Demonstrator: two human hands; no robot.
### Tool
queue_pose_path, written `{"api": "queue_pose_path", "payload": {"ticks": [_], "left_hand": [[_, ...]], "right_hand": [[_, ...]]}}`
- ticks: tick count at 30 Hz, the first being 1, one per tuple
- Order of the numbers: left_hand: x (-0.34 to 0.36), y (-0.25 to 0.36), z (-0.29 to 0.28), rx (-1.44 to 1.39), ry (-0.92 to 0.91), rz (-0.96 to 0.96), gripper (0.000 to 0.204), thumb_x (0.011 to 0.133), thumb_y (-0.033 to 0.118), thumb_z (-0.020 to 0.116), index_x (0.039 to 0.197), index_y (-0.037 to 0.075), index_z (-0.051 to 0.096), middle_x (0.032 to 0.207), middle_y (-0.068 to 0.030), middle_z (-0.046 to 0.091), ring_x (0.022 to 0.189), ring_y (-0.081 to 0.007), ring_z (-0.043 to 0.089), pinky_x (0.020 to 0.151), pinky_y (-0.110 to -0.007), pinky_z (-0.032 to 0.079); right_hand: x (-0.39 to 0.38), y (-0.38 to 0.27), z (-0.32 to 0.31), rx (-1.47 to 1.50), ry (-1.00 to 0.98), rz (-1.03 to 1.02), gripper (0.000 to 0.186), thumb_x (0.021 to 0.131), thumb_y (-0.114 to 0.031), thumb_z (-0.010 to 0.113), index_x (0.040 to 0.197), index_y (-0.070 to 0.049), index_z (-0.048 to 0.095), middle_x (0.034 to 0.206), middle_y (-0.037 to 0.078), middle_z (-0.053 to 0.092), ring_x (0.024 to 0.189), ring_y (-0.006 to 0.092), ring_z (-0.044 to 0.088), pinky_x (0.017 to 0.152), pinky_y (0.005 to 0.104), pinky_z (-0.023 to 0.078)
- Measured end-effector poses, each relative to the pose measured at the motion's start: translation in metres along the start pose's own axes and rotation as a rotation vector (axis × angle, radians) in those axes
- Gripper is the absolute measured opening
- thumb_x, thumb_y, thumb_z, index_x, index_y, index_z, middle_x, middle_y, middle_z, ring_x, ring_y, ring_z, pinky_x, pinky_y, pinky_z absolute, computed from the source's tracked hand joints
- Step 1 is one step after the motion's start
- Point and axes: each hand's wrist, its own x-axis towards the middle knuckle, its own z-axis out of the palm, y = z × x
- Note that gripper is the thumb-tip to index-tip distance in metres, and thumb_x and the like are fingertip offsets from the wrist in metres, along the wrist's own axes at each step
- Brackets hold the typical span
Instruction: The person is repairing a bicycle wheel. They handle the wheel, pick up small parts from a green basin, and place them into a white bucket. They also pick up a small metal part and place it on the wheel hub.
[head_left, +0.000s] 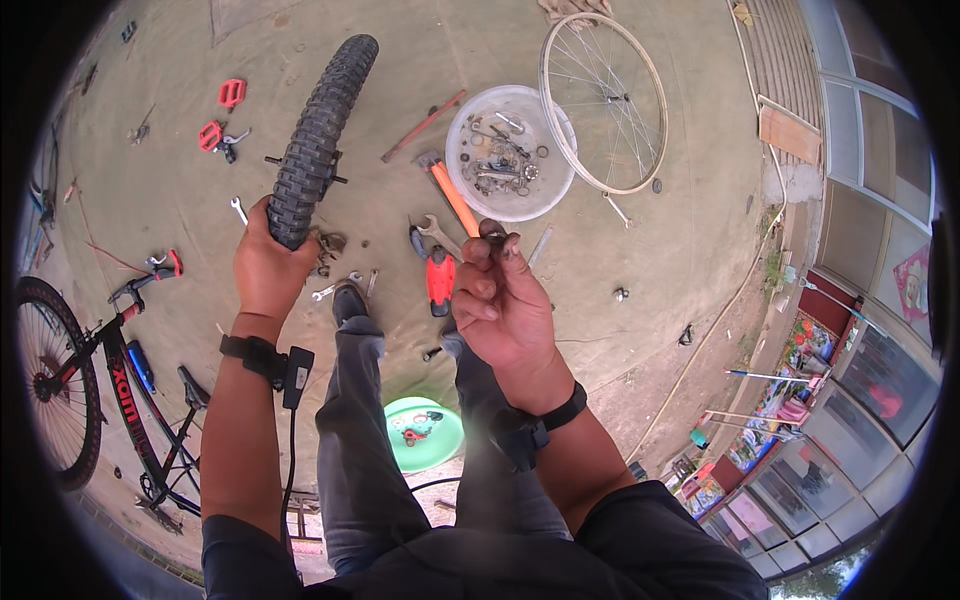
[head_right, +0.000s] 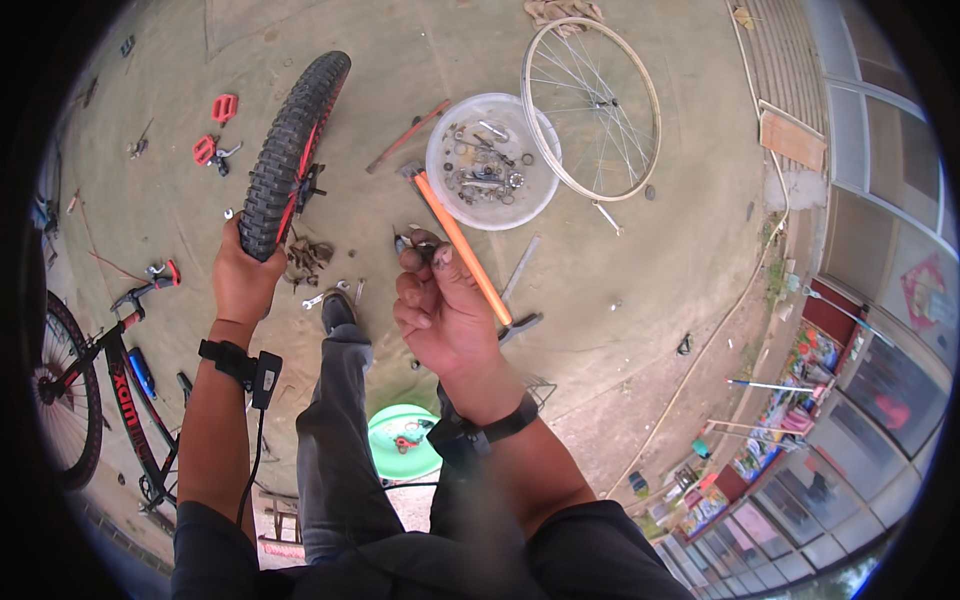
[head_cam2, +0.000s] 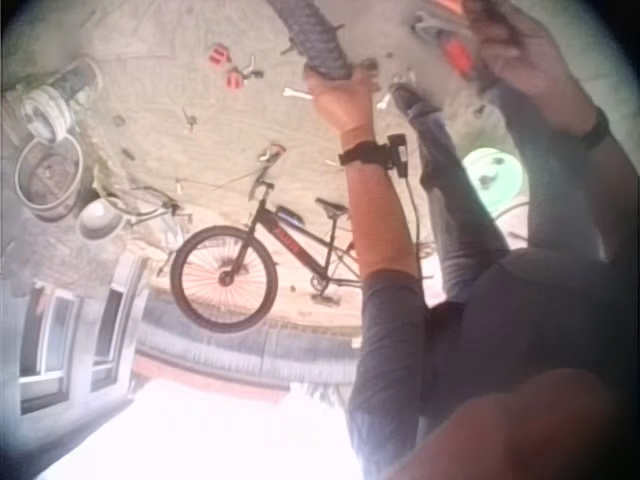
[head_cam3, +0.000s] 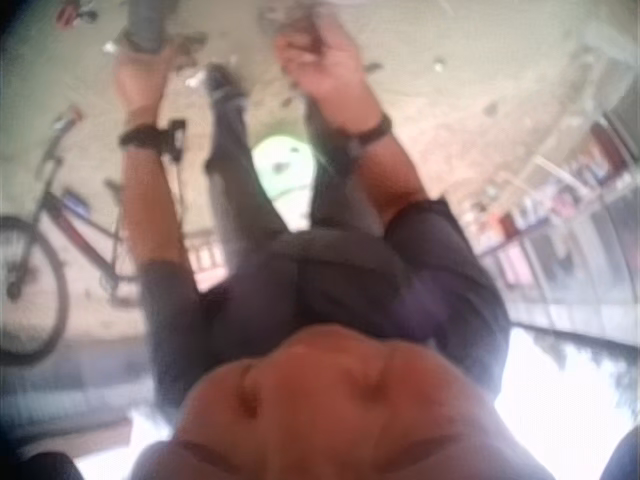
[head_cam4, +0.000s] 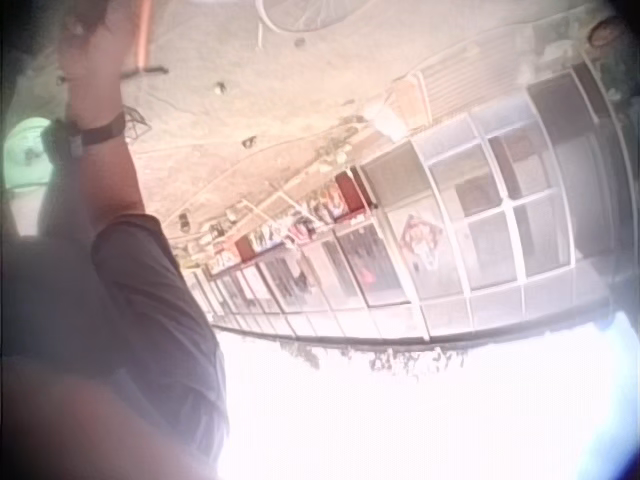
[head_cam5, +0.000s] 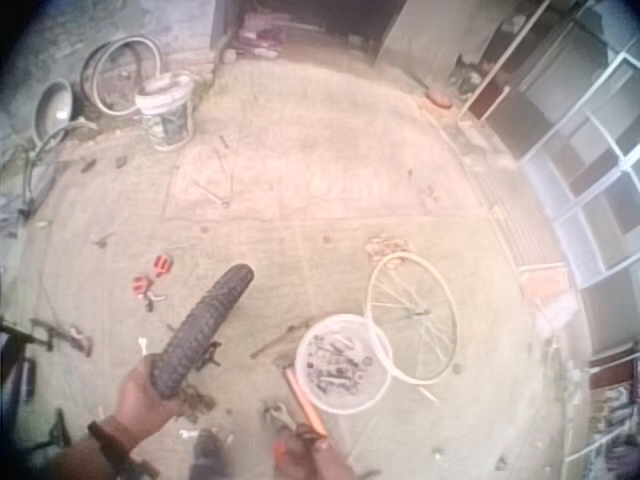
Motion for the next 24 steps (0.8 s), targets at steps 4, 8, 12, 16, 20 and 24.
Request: {"api": "queue_pose_path", "payload": {"ticks": [4,8,12,16,20,24], "left_hand": [[0.002,-0.005,-0.024,0.023,0.001,0.04,0.06,0.076,0.02,0.076,0.131,0.007,0.055,0.1,-0.0209,0.071,0.089,-0.0389,0.07,0.077,-0.043,0.055],[-0.012,-0.013,-0.046,-0.001,-0.018,0.011,0.06,0.075,0.019,0.076,0.13,0.004,0.056,0.097,-0.0208,0.072,0.089,-0.0368,0.071,0.078,-0.042,0.055],[-0.046,-0.018,-0.059,-0.046,-0.004,-0.021,0.061,0.074,0.018,0.077,0.129,0.003,0.057,0.096,-0.0201,0.072,0.086,-0.0358,0.072,0.077,-0.042,0.055],[-0.075,-0.02,-0.075,-0.104,-0.013,-0.1,0.061,0.074,0.015,0.076,0.129,0.0,0.056,0.094,-0.0165,0.072,0.081,-0.0278,0.071,0.077,-0.037,0.055],[-0.096,-0.017,-0.091,-0.195,-0.029,-0.211,0.057,0.075,0.012,0.075,0.126,-0.004,0.056,0.092,-0.0137,0.07,0.078,-0.0191,0.066,0.077,-0.033,0.053],[-0.113,-0.01,-0.108,-0.291,-0.038,-0.265,0.054,0.077,0.008,0.074,0.125,-0.004,0.055,0.09,-0.0073,0.066,0.076,-0.0143,0.06,0.075,-0.03,0.052]], "right_hand": [[-0.014,0.007,0.007,-0.041,0.08,-0.045,0.021,0.099,-0.026,0.064,0.116,-0.015,0.063,0.108,0.005,0.071,0.077,0.0131,0.062,0.054,0.0227,0.043],[-0.021,0.015,0.013,-0.058,0.078,-0.044,0.016,0.1,-0.026,0.062,0.113,-0.016,0.064,0.112,0.007,0.072,0.078,0.0145,0.065,0.054,0.0234,0.043],[-0.027,0.021,0.02,-0.06,0.029,-0.034,0.016,0.102,-0.027,0.059,0.113,-0.016,0.063,0.117,0.009,0.071,0.08,0.0161,0.067,0.055,0.0242,0.043],[-0.031,0.027,0.028,-0.067,-0.012,-0.024,0.017,0.103,-0.027,0.057,0.113,-0.015,0.063,0.121,0.01,0.07,0.081,0.0175,0.067,0.055,0.0247,0.044],[-0.032,0.033,0.035,-0.037,-0.084,-0.012,0.015,0.104,-0.023,0.055,0.115,-0.015,0.062,0.125,0.013,0.067,0.082,0.0194,0.068,0.056,0.0249,0.044],[-0.035,0.036,0.045,-0.048,-0.105,-0.011,0.017,0.104,-0.019,0.054,0.119,-0.016,0.06,0.129,0.015,0.064,0.084,0.0211,0.069,0.056,0.0248,0.044]]}}
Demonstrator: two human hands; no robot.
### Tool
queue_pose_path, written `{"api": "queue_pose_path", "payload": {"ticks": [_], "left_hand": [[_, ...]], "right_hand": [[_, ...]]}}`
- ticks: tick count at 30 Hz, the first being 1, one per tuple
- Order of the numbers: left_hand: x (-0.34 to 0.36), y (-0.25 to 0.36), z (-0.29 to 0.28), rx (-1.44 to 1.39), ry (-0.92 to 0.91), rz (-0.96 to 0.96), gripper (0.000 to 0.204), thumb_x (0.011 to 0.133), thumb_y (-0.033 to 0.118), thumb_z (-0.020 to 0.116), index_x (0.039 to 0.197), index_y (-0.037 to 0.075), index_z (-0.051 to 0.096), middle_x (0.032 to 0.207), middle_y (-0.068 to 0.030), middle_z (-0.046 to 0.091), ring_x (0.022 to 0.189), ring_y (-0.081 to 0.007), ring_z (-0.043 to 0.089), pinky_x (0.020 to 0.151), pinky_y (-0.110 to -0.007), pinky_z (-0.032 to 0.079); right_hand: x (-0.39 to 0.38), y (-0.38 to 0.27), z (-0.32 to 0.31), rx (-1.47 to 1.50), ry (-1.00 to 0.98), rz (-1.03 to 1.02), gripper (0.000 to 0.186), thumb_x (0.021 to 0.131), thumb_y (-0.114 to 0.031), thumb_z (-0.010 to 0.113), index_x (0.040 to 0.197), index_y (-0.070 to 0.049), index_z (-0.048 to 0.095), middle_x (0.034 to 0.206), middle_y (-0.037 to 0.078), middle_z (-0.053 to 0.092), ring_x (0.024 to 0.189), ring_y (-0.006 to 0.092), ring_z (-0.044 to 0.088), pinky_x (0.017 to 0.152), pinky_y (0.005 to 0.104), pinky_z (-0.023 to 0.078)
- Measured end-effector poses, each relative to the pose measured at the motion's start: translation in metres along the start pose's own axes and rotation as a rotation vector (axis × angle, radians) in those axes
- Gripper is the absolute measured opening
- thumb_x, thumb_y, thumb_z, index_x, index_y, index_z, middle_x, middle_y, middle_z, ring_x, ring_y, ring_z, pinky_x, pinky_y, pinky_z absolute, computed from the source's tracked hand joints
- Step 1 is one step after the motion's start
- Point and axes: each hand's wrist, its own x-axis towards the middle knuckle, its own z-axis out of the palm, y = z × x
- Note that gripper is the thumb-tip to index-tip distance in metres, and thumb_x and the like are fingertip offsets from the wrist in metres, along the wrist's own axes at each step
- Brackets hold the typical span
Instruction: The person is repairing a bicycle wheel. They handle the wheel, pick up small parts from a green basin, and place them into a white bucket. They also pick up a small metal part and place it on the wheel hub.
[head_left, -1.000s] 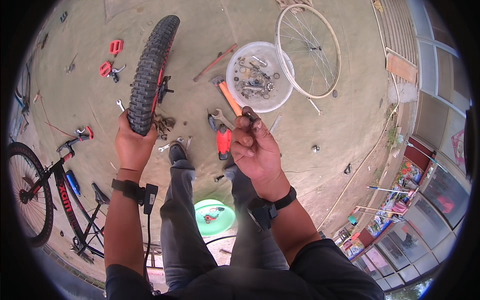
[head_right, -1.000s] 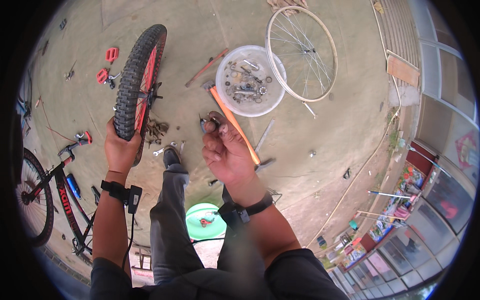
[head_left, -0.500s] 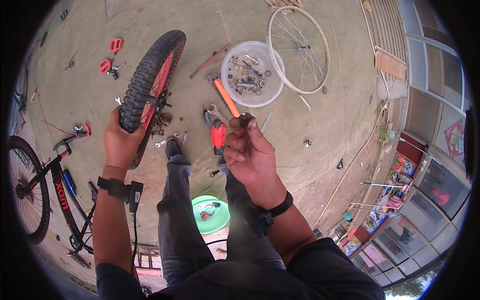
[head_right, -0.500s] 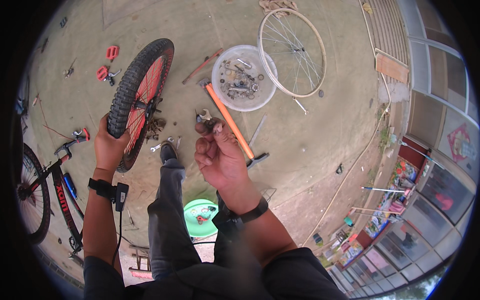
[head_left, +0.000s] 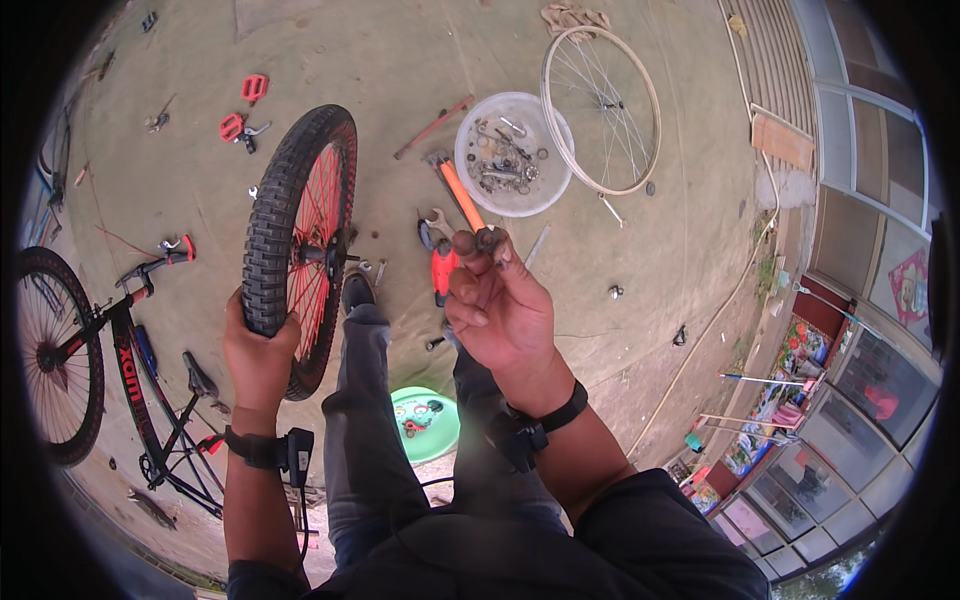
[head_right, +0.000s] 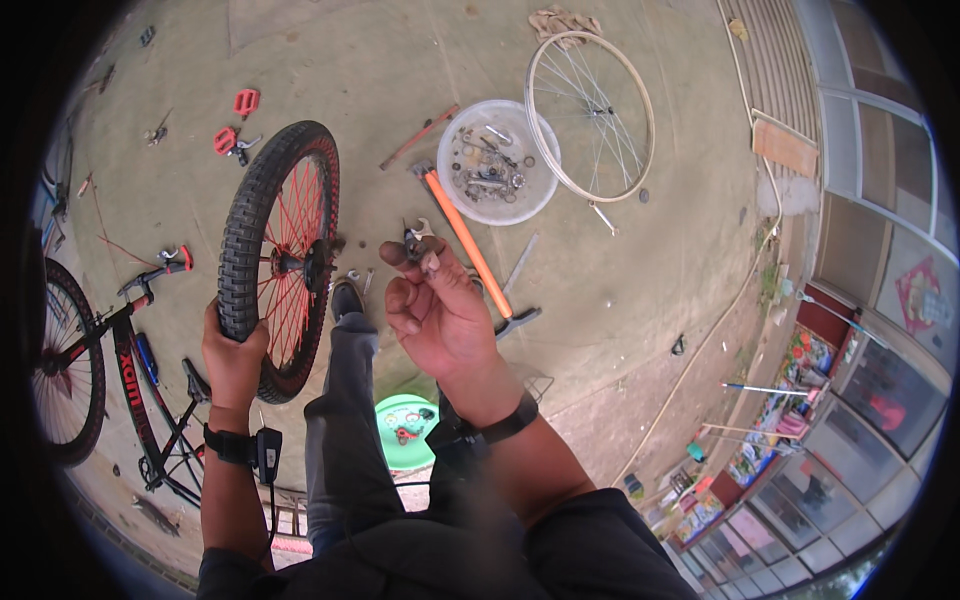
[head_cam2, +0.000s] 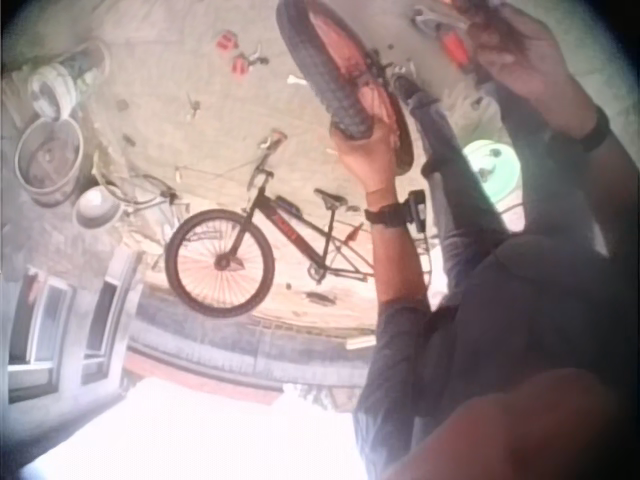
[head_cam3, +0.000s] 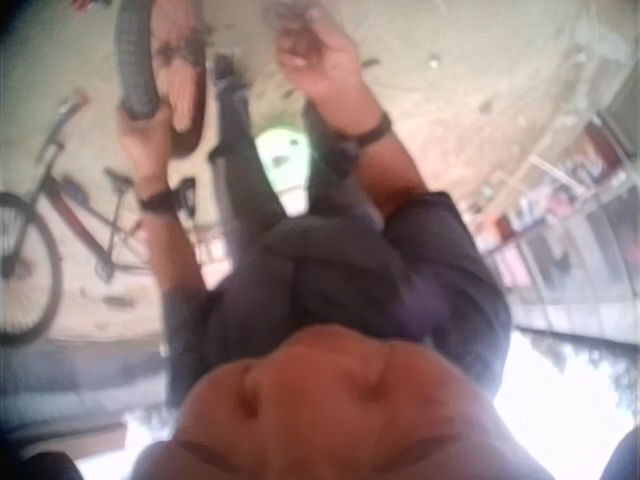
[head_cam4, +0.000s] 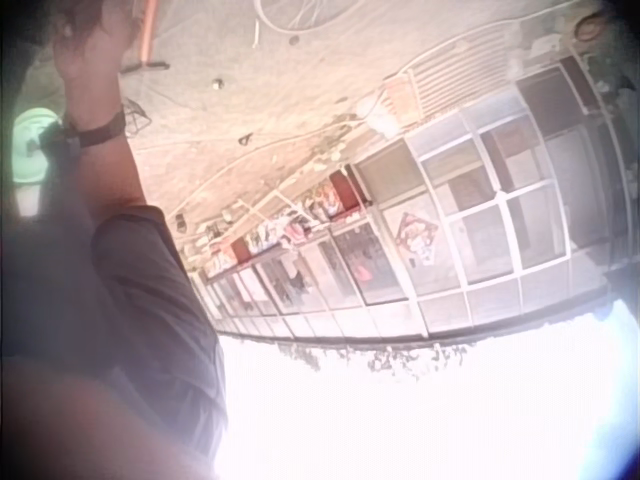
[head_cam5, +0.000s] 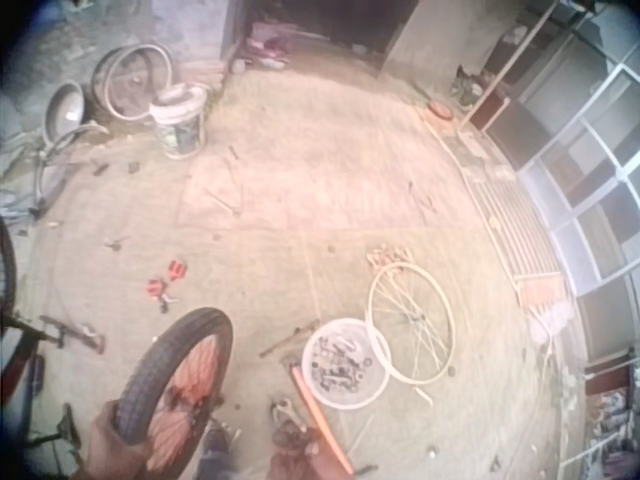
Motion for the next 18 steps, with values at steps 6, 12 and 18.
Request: {"api": "queue_pose_path", "payload": {"ticks": [6,12,18], "left_hand": [[-0.02,0.017,-0.018,-0.044,0.048,-0.012,0.051,0.077,0.006,0.073,0.124,-0.003,0.055,0.091,-0.0055,0.064,0.076,-0.0126,0.057,0.075,-0.029,0.051],[-0.036,0.036,-0.03,-0.056,0.064,-0.051,0.052,0.076,0.006,0.074,0.123,-0.002,0.055,0.092,-0.0051,0.063,0.076,-0.0112,0.057,0.074,-0.028,0.05],[-0.048,0.043,-0.036,-0.084,0.083,-0.066,0.055,0.074,0.008,0.075,0.124,-0.003,0.055,0.092,-0.0055,0.064,0.077,-0.012,0.058,0.075,-0.029,0.051]], "right_hand": [[0.002,0.0,0.015,-0.123,-0.052,0.048,0.032,0.103,-0.02,0.054,0.135,-0.013,0.054,0.134,0.007,0.06,0.086,0.0179,0.067,0.057,0.0246,0.047],[0.001,0.003,0.022,-0.124,-0.059,0.047,0.037,0.102,-0.014,0.056,0.139,-0.012,0.051,0.131,0.01,0.06,0.087,0.0201,0.069,0.056,0.0263,0.048],[-0.001,0.006,0.026,-0.137,-0.083,0.058,0.036,0.102,-0.015,0.057,0.138,-0.012,0.052,0.133,0.013,0.06,0.085,0.0214,0.07,0.055,0.0261,0.048]]}}
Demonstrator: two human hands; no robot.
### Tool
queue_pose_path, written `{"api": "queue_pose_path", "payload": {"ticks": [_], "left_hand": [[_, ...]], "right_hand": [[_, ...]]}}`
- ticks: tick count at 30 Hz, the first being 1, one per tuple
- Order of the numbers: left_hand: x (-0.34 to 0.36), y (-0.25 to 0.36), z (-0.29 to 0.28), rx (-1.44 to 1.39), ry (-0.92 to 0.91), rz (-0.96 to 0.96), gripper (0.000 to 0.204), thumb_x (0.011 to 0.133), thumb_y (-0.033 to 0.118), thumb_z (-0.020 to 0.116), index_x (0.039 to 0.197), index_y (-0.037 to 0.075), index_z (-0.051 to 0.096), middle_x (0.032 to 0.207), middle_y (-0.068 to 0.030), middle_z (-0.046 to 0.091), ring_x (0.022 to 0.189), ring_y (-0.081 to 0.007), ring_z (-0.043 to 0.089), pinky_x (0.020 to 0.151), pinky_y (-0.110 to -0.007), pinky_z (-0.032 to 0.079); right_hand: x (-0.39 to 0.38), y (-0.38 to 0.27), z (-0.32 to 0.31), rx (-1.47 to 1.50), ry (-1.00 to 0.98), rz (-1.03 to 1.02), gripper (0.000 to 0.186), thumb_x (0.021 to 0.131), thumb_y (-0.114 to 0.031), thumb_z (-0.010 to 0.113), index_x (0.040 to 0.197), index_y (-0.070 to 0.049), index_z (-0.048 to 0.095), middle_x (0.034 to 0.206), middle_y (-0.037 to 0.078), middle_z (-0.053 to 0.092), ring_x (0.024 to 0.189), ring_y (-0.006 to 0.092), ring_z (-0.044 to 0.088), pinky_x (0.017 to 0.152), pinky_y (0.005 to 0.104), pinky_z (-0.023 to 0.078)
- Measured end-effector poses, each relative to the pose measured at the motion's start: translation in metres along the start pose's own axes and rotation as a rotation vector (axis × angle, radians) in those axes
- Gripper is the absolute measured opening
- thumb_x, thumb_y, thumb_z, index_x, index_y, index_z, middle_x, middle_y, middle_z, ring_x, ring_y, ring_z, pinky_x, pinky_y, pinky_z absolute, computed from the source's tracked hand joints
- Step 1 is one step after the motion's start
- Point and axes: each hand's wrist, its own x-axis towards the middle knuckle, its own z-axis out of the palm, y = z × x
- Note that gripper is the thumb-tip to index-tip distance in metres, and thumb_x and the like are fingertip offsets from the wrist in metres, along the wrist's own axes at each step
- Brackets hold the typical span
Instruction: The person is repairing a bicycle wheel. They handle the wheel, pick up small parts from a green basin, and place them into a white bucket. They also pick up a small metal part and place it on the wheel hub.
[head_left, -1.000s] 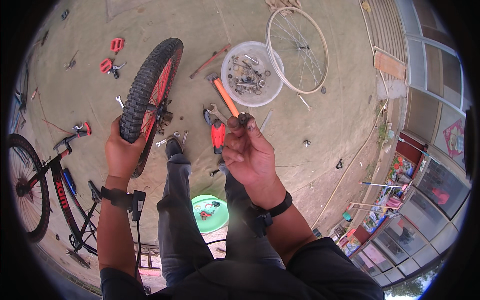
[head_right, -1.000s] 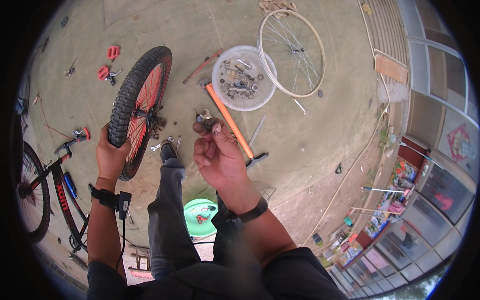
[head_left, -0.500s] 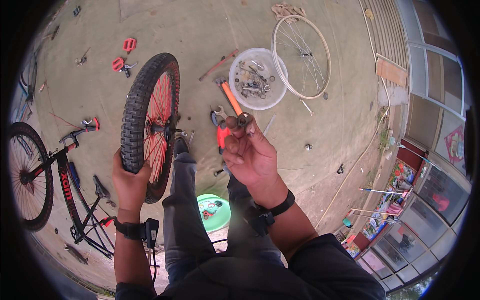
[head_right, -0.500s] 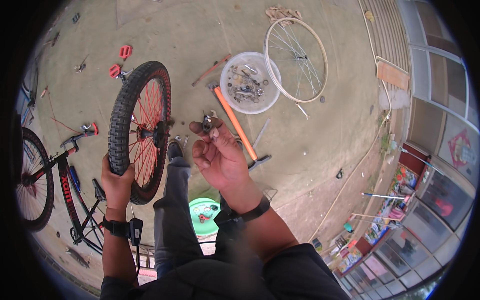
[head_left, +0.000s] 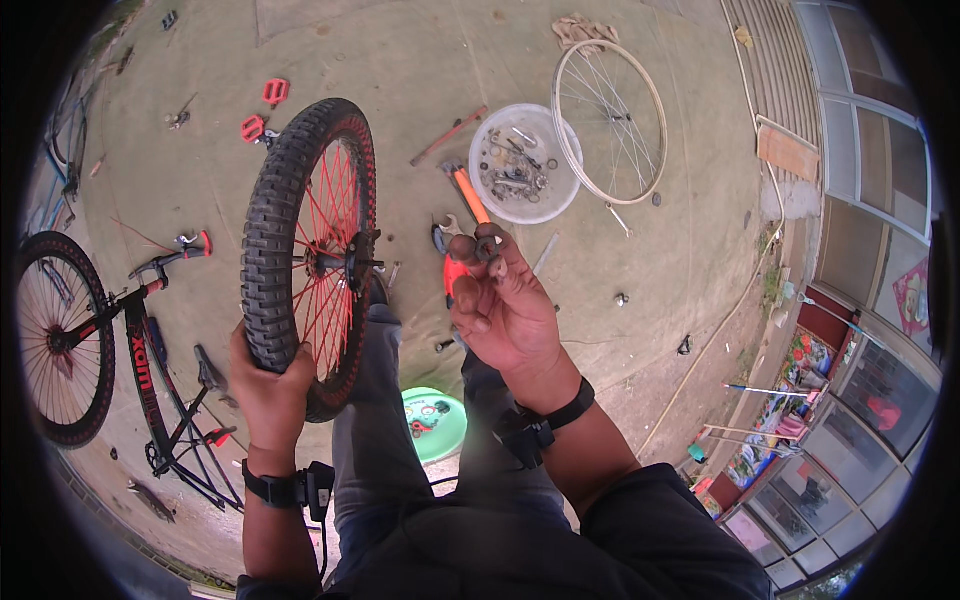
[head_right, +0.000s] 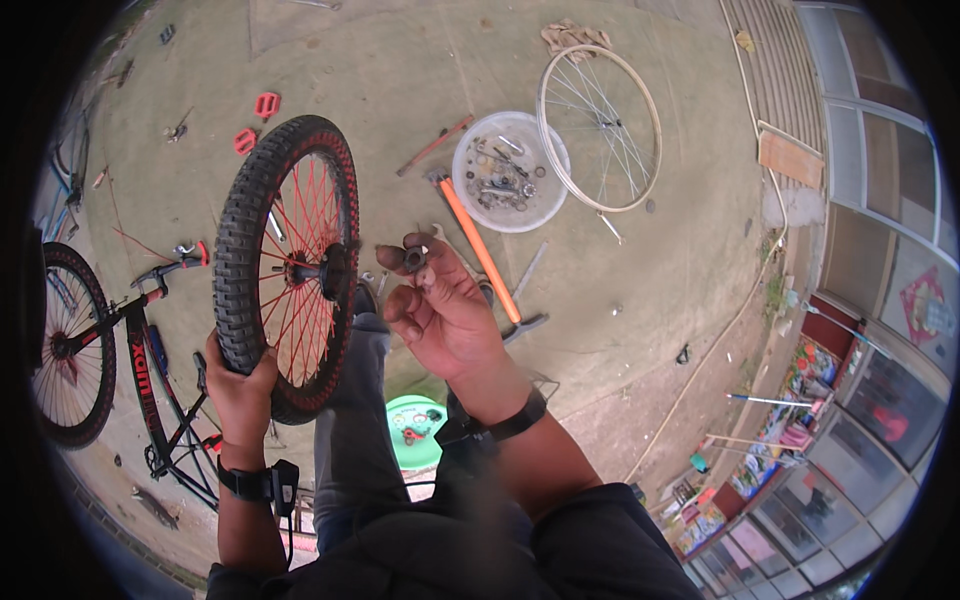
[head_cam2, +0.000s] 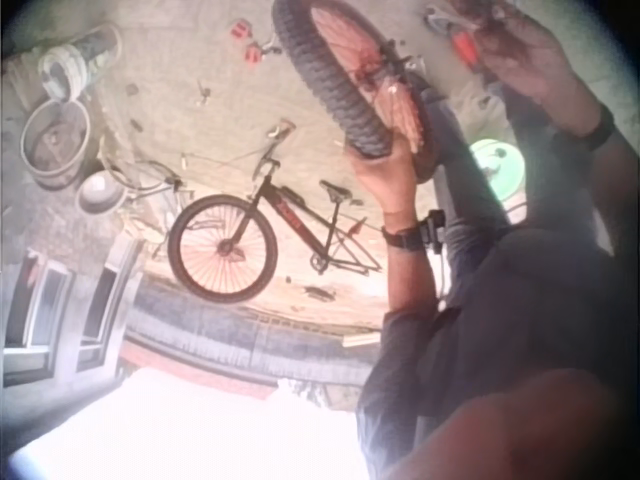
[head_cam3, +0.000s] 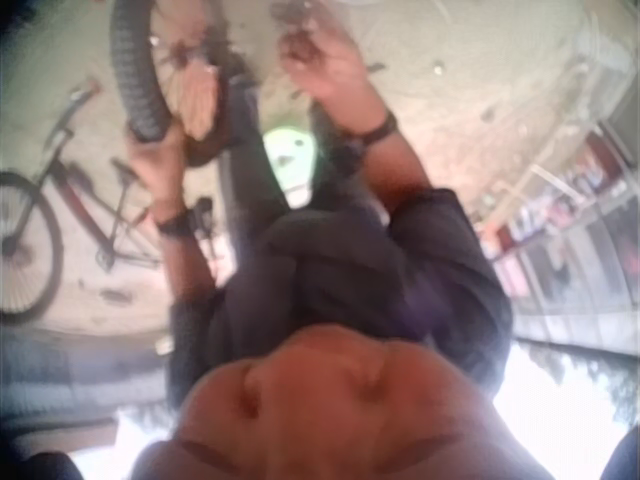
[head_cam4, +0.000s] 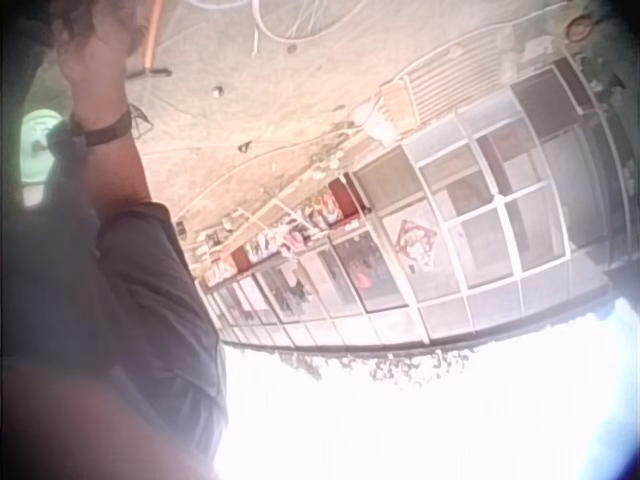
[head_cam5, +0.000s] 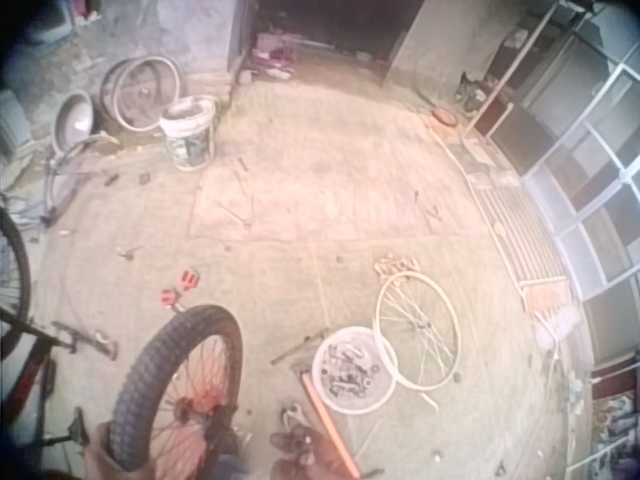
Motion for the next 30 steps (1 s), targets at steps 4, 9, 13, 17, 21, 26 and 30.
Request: {"api": "queue_pose_path", "payload": {"ticks": [4,9,13,17,21,26,30], "left_hand": [[-0.004,0.001,-0.004,0.006,-0.011,-0.02,0.057,0.074,0.009,0.076,0.126,-0.004,0.054,0.094,-0.0067,0.064,0.079,-0.0132,0.059,0.077,-0.03,0.051],[-0.011,0.001,-0.007,0.019,-0.005,0.008,0.058,0.074,0.008,0.076,0.126,-0.005,0.054,0.095,-0.0074,0.064,0.081,-0.0136,0.059,0.079,-0.03,0.051],[-0.015,0.001,-0.009,-0.021,-0.015,-0.01,0.058,0.074,0.007,0.076,0.126,-0.005,0.054,0.095,-0.0072,0.064,0.081,-0.0135,0.059,0.078,-0.03,0.051],[-0.019,0.001,-0.011,-0.008,-0.017,-0.002,0.059,0.074,0.007,0.076,0.126,-0.005,0.053,0.095,-0.007,0.064,0.081,-0.0133,0.058,0.078,-0.029,0.051],[-0.022,0.002,-0.013,-0.004,-0.013,-0.007,0.059,0.074,0.007,0.076,0.127,-0.004,0.052,0.094,-0.0062,0.063,0.081,-0.013,0.058,0.078,-0.029,0.05],[-0.023,0.004,-0.014,-0.029,-0.012,-0.007,0.057,0.074,0.006,0.076,0.126,-0.004,0.053,0.093,-0.0051,0.063,0.08,-0.0121,0.058,0.078,-0.028,0.05],[-0.026,0.009,-0.016,-0.055,-0.018,-0.025,0.056,0.075,0.005,0.075,0.125,-0.004,0.053,0.093,-0.0045,0.064,0.079,-0.0108,0.058,0.077,-0.027,0.05]], "right_hand": [[-0.001,0.001,0.003,-0.02,-0.012,0.006,0.035,0.102,-0.017,0.057,0.137,-0.011,0.052,0.134,0.016,0.062,0.083,0.0225,0.071,0.054,0.0257,0.048],[-0.003,0.0,0.007,-0.047,-0.022,0.012,0.035,0.102,-0.019,0.058,0.134,-0.008,0.053,0.131,0.017,0.064,0.081,0.0233,0.071,0.054,0.0253,0.047],[-0.006,0.0,0.009,-0.064,-0.013,0.015,0.035,0.101,-0.019,0.06,0.133,-0.006,0.054,0.129,0.017,0.066,0.079,0.0238,0.071,0.053,0.0251,0.047],[-0.006,-0.001,0.011,-0.091,-0.033,0.032,0.035,0.101,-0.019,0.06,0.132,-0.005,0.054,0.126,0.018,0.067,0.078,0.0241,0.071,0.053,0.0246,0.047],[-0.006,0.0,0.012,-0.118,-0.04,0.041,0.034,0.101,-0.019,0.06,0.132,-0.005,0.054,0.124,0.019,0.067,0.078,0.0239,0.071,0.053,0.0236,0.047],[-0.006,0.0,0.014,-0.146,-0.05,0.043,0.033,0.1,-0.017,0.06,0.131,-0.006,0.055,0.125,0.019,0.066,0.08,0.024,0.072,0.052,0.0234,0.047],[-0.005,-0.001,0.017,-0.2,-0.02,0.051,0.032,0.1,-0.015,0.061,0.131,-0.008,0.056,0.127,0.019,0.065,0.079,0.0237,0.072,0.052,0.0236,0.046]]}}
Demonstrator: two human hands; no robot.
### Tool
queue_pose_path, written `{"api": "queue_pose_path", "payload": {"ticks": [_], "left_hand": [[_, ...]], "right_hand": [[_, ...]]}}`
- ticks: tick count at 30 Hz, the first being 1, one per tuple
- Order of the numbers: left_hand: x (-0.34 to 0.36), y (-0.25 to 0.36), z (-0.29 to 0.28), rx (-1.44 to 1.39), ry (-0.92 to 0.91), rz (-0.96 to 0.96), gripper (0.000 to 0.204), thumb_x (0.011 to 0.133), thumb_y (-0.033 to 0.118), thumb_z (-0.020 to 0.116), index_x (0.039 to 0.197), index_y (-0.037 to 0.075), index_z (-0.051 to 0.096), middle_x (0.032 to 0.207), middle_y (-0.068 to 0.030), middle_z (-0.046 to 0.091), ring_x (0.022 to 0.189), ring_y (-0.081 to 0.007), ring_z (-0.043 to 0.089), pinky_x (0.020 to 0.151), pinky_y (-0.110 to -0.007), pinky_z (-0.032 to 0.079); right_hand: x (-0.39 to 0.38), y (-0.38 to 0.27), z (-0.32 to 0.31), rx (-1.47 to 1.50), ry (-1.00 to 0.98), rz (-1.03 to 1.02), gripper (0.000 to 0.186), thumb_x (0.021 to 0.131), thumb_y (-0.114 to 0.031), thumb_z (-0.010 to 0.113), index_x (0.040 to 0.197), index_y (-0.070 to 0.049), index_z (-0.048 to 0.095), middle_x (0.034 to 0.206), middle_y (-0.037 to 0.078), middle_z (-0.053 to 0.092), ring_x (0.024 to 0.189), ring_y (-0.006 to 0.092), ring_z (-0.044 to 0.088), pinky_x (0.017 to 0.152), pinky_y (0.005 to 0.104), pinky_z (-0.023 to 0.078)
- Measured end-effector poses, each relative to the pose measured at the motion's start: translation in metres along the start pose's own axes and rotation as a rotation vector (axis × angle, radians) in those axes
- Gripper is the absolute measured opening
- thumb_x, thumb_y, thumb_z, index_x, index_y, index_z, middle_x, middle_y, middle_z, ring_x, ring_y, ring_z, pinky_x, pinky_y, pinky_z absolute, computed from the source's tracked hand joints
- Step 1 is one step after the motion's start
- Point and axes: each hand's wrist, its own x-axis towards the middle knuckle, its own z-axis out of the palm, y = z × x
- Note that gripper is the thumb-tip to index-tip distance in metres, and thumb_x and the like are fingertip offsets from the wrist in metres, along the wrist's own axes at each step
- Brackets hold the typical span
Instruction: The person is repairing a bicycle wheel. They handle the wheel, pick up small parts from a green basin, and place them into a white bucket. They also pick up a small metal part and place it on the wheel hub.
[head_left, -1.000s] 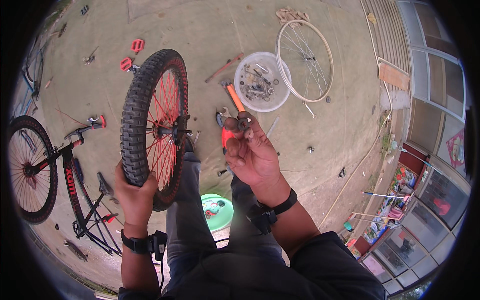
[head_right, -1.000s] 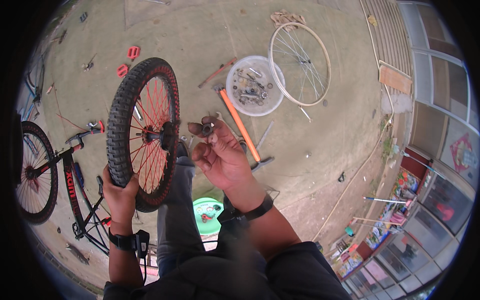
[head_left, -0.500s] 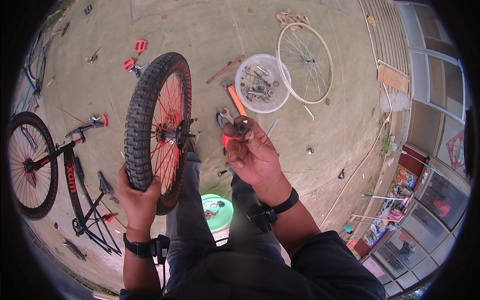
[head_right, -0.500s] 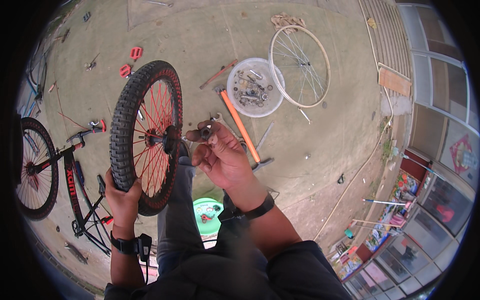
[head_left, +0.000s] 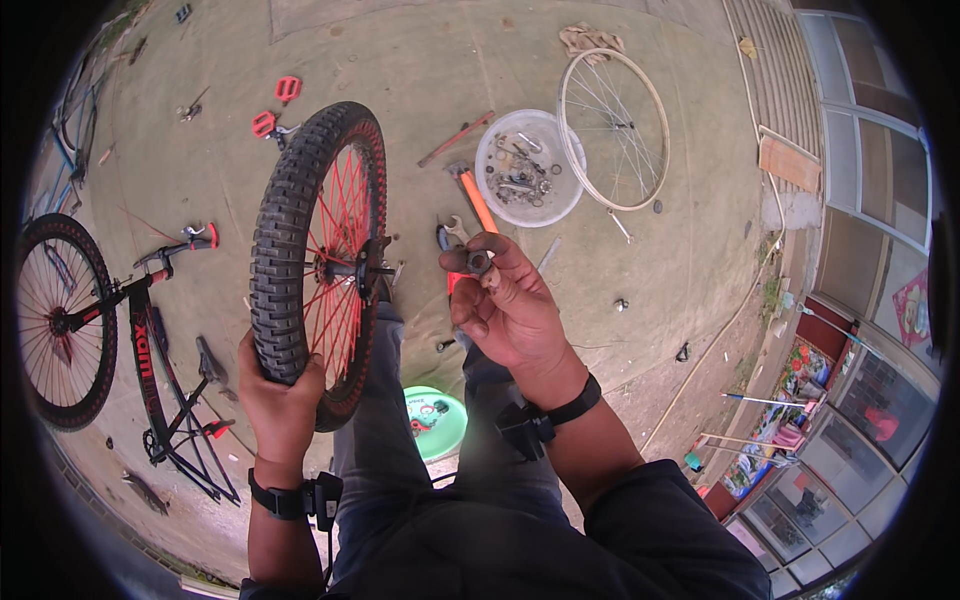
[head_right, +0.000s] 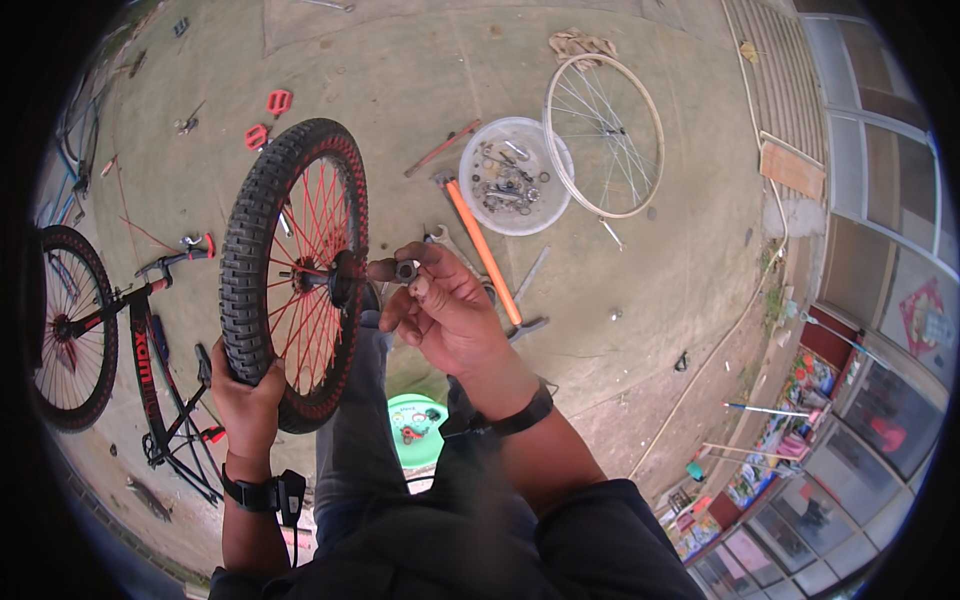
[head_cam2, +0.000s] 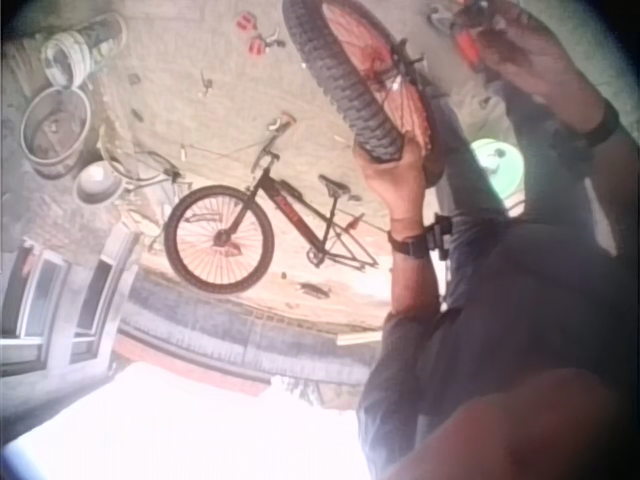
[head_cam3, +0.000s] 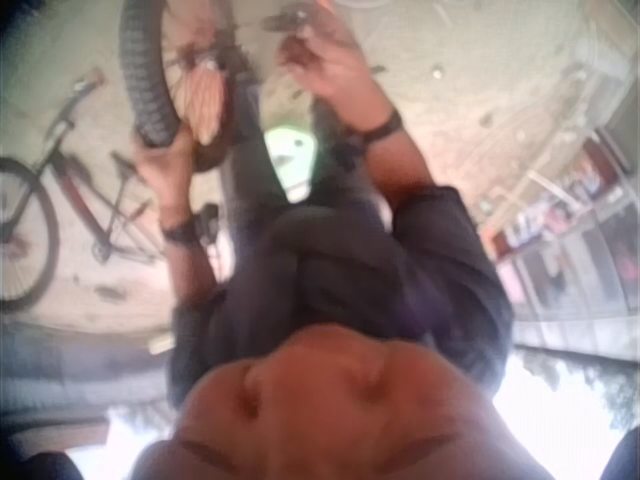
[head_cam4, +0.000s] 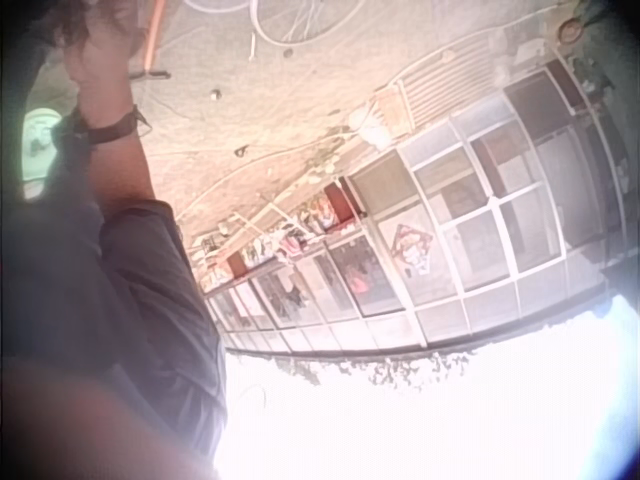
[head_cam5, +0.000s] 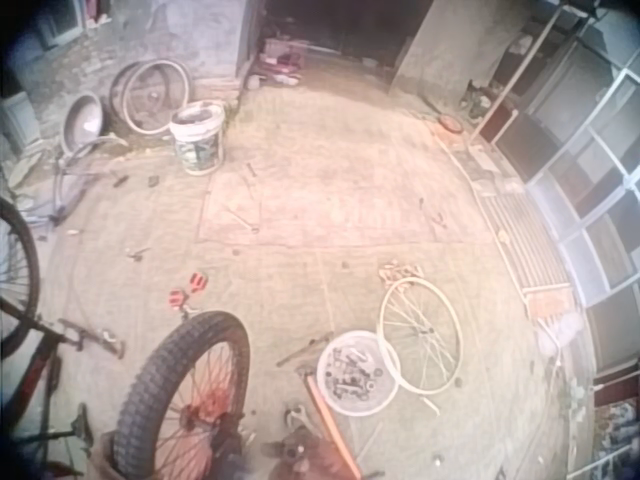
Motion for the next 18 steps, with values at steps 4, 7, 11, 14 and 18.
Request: {"api": "queue_pose_path", "payload": {"ticks": [4,7,11,14,18], "left_hand": [[-0.001,0.004,-0.003,-0.069,-0.017,-0.024,0.054,0.075,0.004,0.075,0.124,-0.003,0.053,0.092,-0.004,0.064,0.079,-0.0103,0.059,0.077,-0.026,0.05],[-0.001,0.005,-0.003,-0.078,-0.025,-0.002,0.053,0.076,0.003,0.074,0.123,-0.003,0.053,0.092,-0.0039,0.064,0.079,-0.0103,0.059,0.077,-0.026,0.05],[0.001,0.004,-0.003,-0.039,-0.002,-0.009,0.051,0.076,0.003,0.074,0.122,-0.003,0.053,0.091,-0.0036,0.064,0.078,-0.0103,0.059,0.076,-0.026,0.05],[0.004,0.0,-0.004,-0.049,0.011,-0.019,0.051,0.076,0.003,0.074,0.122,-0.004,0.054,0.091,-0.0037,0.065,0.077,-0.0103,0.059,0.075,-0.027,0.05],[0.007,-0.008,-0.012,-0.053,0.055,-0.022,0.049,0.075,0.004,0.075,0.12,-0.003,0.055,0.091,-0.0035,0.065,0.076,-0.0095,0.058,0.073,-0.026,0.05]], "right_hand": [[0.001,0.0,0.002,-0.031,-0.01,-0.001,0.032,0.1,-0.014,0.06,0.131,-0.008,0.056,0.128,0.016,0.064,0.084,0.0224,0.071,0.054,0.0233,0.046],[0.002,0.0,0.002,-0.053,-0.007,-0.008,0.029,0.101,-0.012,0.058,0.13,-0.007,0.056,0.124,0.011,0.064,0.088,0.0205,0.071,0.057,0.0228,0.048],[0.001,0.001,-0.001,-0.118,0.041,-0.01,0.029,0.101,-0.012,0.06,0.128,-0.004,0.057,0.116,0.008,0.063,0.085,0.0188,0.069,0.057,0.023,0.049],[-0.003,-0.004,-0.005,-0.165,0.078,-0.003,0.03,0.099,-0.014,0.062,0.128,-0.004,0.058,0.117,0.009,0.065,0.083,0.0178,0.066,0.056,0.0234,0.048],[-0.006,-0.006,-0.009,-0.164,0.097,0.013,0.03,0.099,-0.015,0.062,0.127,-0.003,0.059,0.115,0.01,0.067,0.081,0.0168,0.064,0.055,0.0234,0.047]]}}
